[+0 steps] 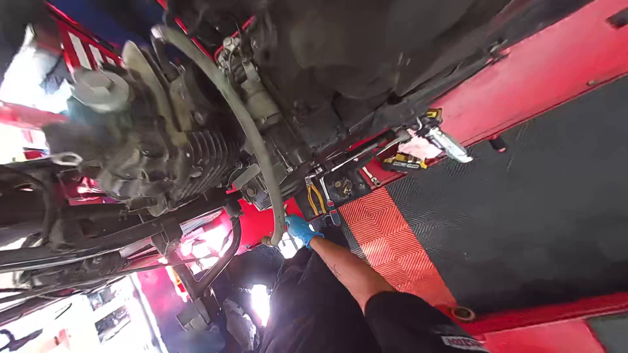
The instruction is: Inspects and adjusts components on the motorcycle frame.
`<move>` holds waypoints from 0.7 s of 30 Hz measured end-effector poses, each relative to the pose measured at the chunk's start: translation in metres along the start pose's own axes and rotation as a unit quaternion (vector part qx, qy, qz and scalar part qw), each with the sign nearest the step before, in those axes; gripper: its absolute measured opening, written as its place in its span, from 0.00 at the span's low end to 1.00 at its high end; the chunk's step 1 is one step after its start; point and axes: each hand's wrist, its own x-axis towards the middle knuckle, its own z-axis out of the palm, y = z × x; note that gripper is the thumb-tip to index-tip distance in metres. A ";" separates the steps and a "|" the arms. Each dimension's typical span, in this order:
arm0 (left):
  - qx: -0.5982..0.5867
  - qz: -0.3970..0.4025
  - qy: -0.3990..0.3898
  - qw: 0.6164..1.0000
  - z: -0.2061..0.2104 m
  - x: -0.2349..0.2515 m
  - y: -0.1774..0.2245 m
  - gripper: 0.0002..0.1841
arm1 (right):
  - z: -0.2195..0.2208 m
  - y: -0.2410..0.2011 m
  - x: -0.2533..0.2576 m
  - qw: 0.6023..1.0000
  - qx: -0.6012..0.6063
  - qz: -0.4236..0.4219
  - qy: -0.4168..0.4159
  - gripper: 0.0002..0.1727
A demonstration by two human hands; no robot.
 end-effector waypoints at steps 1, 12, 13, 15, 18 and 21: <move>0.014 -0.010 0.025 1.000 0.007 0.031 -0.014 0.08 | 0.004 0.005 0.007 0.999 0.003 0.001 0.032 0.15; 0.173 0.039 -0.091 0.980 0.186 0.380 -0.066 0.17 | 0.026 0.140 -0.189 0.939 0.231 0.180 0.178 0.22; 0.194 0.068 -0.086 0.975 0.199 0.399 -0.067 0.17 | 0.031 0.166 -0.217 0.931 0.221 0.223 0.186 0.21; 0.289 0.138 -0.082 0.944 0.215 0.430 -0.067 0.17 | 0.038 0.206 -0.270 0.910 0.195 0.306 0.199 0.19; 0.464 0.183 -0.095 0.862 0.220 0.417 -0.047 0.23 | 0.049 0.233 -0.331 0.863 0.224 0.403 0.209 0.22; 0.583 0.194 -0.147 0.775 0.206 0.401 -0.034 0.31 | 0.086 0.277 -0.360 0.837 0.265 0.420 0.229 0.20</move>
